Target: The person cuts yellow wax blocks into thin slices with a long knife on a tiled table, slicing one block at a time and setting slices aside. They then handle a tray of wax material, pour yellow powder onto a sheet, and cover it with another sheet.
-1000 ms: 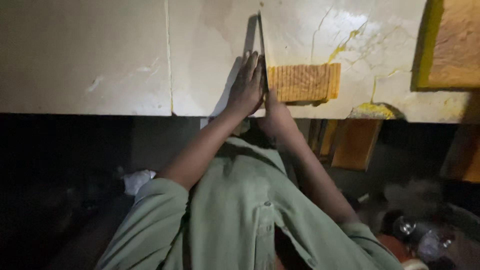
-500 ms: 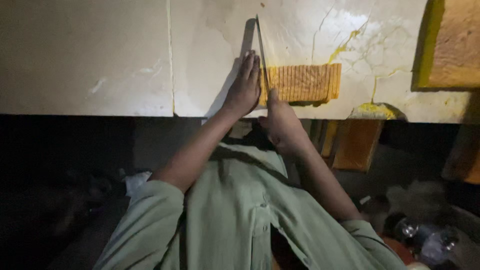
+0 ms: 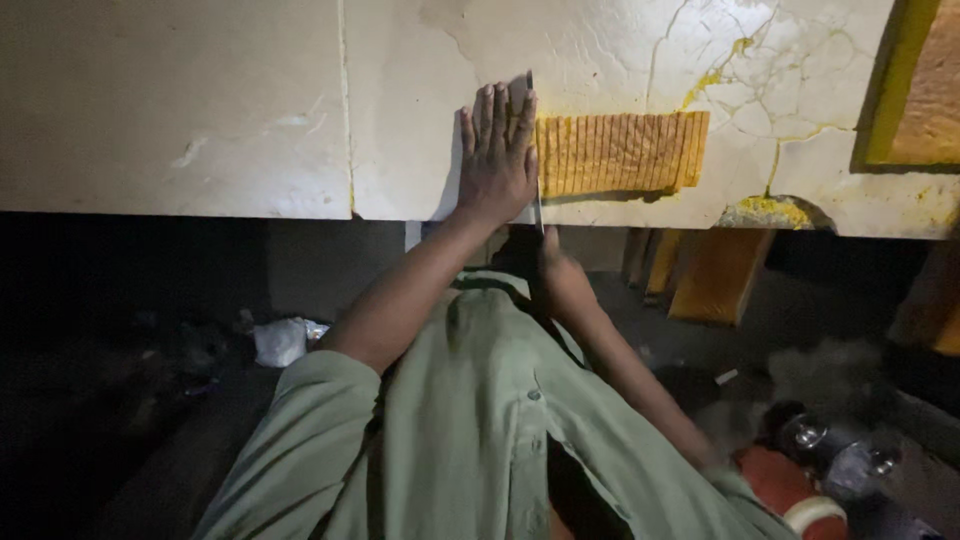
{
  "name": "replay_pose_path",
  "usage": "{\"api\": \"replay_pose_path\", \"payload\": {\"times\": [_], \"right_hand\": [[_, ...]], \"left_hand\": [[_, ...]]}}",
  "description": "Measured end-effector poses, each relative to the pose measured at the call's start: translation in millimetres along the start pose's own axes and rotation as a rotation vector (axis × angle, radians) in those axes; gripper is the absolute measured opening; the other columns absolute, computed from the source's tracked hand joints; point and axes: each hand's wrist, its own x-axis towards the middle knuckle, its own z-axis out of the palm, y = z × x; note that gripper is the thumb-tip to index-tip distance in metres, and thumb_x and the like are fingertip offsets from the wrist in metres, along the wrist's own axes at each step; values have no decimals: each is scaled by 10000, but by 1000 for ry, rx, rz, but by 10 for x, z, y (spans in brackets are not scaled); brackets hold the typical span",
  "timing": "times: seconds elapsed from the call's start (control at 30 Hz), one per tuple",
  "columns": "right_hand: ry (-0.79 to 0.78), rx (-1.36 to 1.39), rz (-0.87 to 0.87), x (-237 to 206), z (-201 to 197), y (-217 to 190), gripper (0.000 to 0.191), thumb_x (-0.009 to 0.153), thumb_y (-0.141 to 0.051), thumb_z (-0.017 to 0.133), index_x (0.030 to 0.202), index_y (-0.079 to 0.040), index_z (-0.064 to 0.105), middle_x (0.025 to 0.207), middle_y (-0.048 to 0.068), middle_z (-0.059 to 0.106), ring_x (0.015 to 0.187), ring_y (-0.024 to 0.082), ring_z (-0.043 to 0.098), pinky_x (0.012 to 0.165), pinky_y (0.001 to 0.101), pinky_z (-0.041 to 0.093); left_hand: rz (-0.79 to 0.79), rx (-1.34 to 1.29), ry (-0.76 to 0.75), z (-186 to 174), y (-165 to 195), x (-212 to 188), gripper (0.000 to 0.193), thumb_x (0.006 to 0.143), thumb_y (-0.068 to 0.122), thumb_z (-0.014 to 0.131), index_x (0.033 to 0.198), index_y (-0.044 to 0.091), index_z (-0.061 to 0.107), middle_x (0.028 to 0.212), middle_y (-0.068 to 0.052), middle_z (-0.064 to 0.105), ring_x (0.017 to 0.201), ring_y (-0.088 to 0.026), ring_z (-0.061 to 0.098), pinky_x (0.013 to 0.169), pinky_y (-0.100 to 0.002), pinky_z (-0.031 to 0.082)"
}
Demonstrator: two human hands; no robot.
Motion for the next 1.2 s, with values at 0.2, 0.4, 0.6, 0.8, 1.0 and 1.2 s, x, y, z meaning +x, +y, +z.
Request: {"api": "replay_pose_path", "payload": {"times": [0.2,0.4,0.6,0.8,1.0,1.2], "right_hand": [[97,-55,-25,680,-621,-368,759,815,-162,735,1388,82,302,936,320,700,900,489,698,731,521,563],[-154,197,346,161,-614,-656,766,908,-278,648,1468,43,235,949,315,707,807,521,725,690,550,568],[-152,-10,140,-304,7,-153,974,832,-318,788,1444,97,155,984,343,675,886,506,681,757,529,562],[4,-3,130,490,-204,-193,867,860,-193,734,1478,85,193,960,323,682,869,488,685,730,532,551],[199,41,-80,757,-557,-536,816,758,-212,822,1341,86,335,955,309,693,890,484,693,699,510,565],[-198,10,275,-345,-151,-403,1010,808,-330,847,1437,71,166,907,309,695,797,457,685,712,503,569]], "left_hand": [[19,-43,-120,-131,-77,98,687,1090,319,456,1674,147,137,1712,-241,131,1591,-425,84,1272,-616,51],[-56,35,-189,-143,-41,71,703,1088,350,431,1665,125,98,1720,-205,127,1606,-374,80,1281,-611,25],[-22,7,-118,-55,-59,9,739,1071,302,447,1658,98,48,1721,-221,111,1607,-365,87,1286,-614,12],[-24,38,-208,-124,-142,40,733,1095,315,437,1677,157,20,1743,-166,115,1626,-343,76,1297,-568,4],[-2,-39,-159,-182,-140,77,715,1068,357,423,1634,97,72,1712,-151,153,1582,-334,115,1266,-576,26],[-16,68,-165,-192,-128,-37,673,1114,307,401,1680,123,89,1740,-144,179,1625,-324,107,1312,-564,21]]}}
